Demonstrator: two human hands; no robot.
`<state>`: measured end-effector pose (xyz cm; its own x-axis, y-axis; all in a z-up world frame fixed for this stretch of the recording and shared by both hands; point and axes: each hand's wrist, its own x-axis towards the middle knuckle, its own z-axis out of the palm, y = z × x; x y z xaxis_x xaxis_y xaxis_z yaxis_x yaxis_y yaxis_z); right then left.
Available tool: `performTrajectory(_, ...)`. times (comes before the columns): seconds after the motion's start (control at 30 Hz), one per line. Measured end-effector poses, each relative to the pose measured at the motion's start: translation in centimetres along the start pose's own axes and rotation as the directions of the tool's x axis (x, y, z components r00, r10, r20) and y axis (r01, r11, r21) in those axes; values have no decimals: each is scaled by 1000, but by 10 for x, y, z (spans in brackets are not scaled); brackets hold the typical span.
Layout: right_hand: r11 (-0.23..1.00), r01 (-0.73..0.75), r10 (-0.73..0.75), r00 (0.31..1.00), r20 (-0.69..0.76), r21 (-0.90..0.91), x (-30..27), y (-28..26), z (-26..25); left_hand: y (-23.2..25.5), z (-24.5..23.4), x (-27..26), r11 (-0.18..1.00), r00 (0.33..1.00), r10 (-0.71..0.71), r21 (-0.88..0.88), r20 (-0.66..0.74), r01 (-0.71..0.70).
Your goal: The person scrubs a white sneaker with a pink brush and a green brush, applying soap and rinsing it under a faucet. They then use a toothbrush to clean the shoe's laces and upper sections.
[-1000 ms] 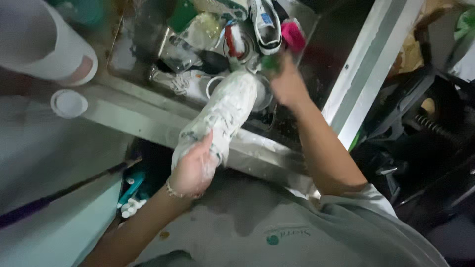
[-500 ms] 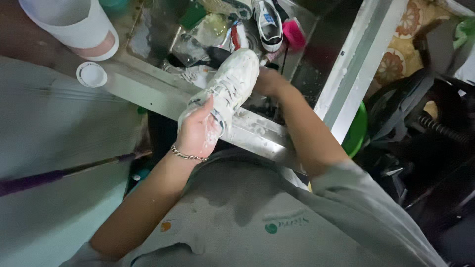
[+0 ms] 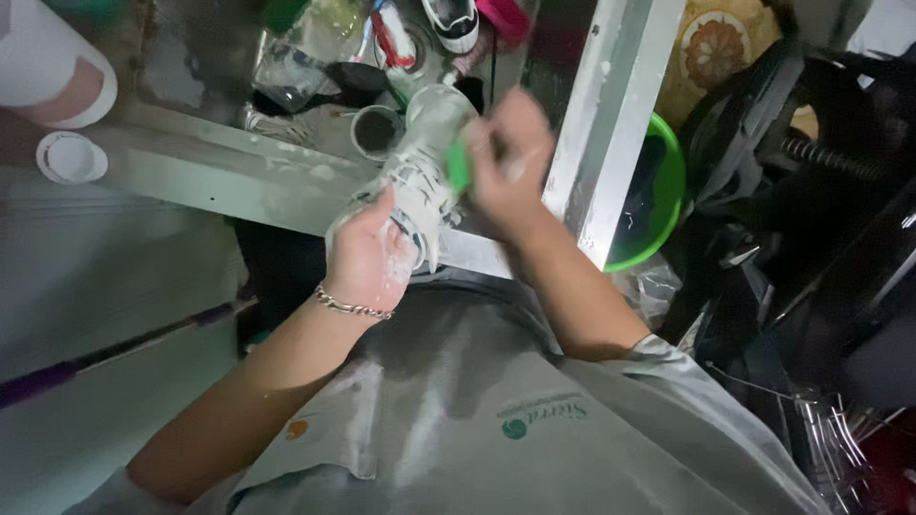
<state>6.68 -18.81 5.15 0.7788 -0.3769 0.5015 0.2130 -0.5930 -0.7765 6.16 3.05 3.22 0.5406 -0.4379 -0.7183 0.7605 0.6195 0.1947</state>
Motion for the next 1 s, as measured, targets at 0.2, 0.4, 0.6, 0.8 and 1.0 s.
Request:
performTrajectory(0.2, 978, 204, -203, 979, -33, 44, 1, 46, 4, -2, -19, 13, 990, 995, 37, 140, -96, -23)
performTrajectory(0.4, 926, 314, -306, 949, -68, 212, -8, 8, 16, 2, 4, -3, 994, 995, 91, 58, -33, -89)
performTrajectory(0.6, 989, 121, -108, 982, -154, 80, -15, 20, 12, -6, -6, 8, 980, 975, 197, 32, -101, -195)
performTrajectory(0.8, 985, 107, -82, 980, -182, 134, -4, 28, 20, 24, -32, -1, 1000, 995, 6, 14, -100, -5)
performTrajectory(1.0, 956, 224, -194, 968, -161, 192, -19, 16, 51, 36, 10, -17, 991, 997, 64, -115, -35, -67)
